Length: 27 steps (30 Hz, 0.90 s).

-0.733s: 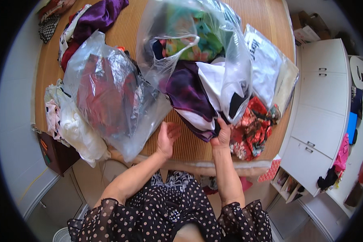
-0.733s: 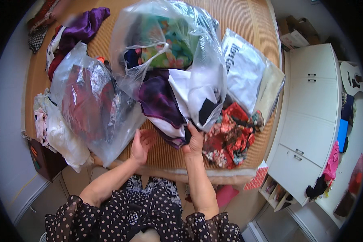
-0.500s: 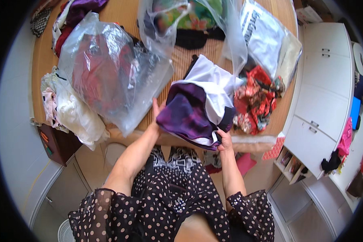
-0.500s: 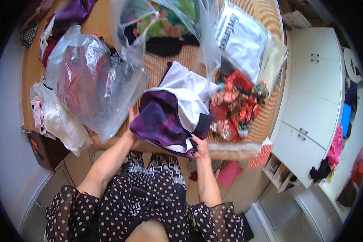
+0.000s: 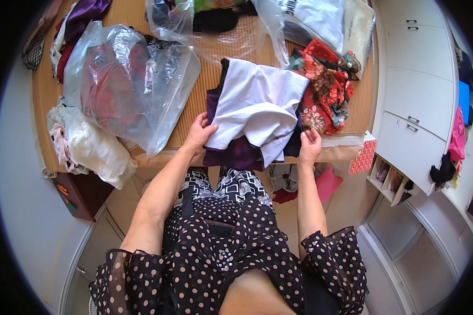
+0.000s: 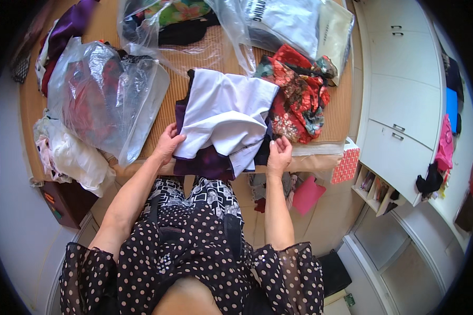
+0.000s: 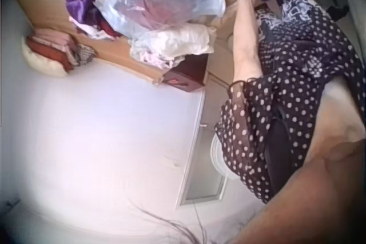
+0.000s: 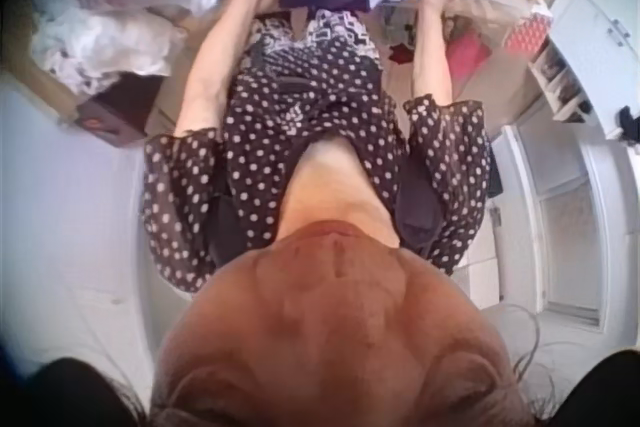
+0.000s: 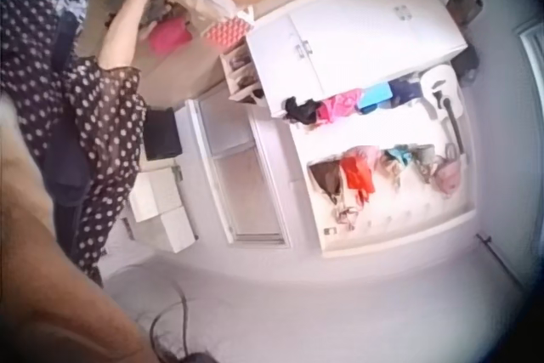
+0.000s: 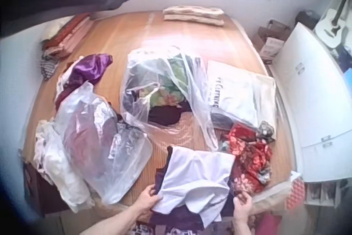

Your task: The person folds various garments, including patterned and solid-colored items, on a wooden table. They handle each piece individually, smoothing and folding them into neat rectangles before placing them into clear plastic bags.

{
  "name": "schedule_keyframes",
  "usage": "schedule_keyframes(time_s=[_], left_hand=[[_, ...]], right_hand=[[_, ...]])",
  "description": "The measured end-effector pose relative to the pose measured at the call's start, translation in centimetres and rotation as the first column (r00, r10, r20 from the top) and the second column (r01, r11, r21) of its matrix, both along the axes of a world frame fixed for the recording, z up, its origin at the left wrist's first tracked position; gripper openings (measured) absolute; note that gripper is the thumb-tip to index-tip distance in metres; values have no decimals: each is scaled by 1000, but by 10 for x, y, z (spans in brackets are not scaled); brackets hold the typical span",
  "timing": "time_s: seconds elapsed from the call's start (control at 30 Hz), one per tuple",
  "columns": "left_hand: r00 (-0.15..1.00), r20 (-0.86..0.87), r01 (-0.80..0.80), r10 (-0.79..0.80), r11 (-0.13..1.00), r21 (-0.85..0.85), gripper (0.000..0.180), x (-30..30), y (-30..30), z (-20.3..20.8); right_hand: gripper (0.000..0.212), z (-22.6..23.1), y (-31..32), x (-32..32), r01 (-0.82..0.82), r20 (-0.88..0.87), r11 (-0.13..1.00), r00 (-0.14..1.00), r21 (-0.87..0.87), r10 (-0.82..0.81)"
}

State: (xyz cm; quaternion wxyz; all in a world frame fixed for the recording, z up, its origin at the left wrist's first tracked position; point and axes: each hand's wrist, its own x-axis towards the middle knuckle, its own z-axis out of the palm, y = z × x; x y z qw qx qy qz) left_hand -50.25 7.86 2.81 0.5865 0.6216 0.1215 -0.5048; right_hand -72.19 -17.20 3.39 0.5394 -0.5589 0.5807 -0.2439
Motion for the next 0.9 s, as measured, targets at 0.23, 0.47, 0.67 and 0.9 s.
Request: schedule_keyframes(time_s=[0.23,0.47,0.67,0.9], left_hand=[[989,10,-146,146,989,23,61,-2,1,-4],[274,877,168,-394,918,360,58,-14,4,46],[20,854,335,-520,808,485,16,-27,26,40],[391,796,333,-463,877,347,29,-40,43,44]], right_hand=[[32,47,52,33,-856,-630,436,504,-278,590],[8,23,52,-14,-500,-265,856,850,-129,456],[12,7,43,-88,-202,-303,958,918,203,257],[24,14,39,-69,-238,-485,966,860,-98,163]])
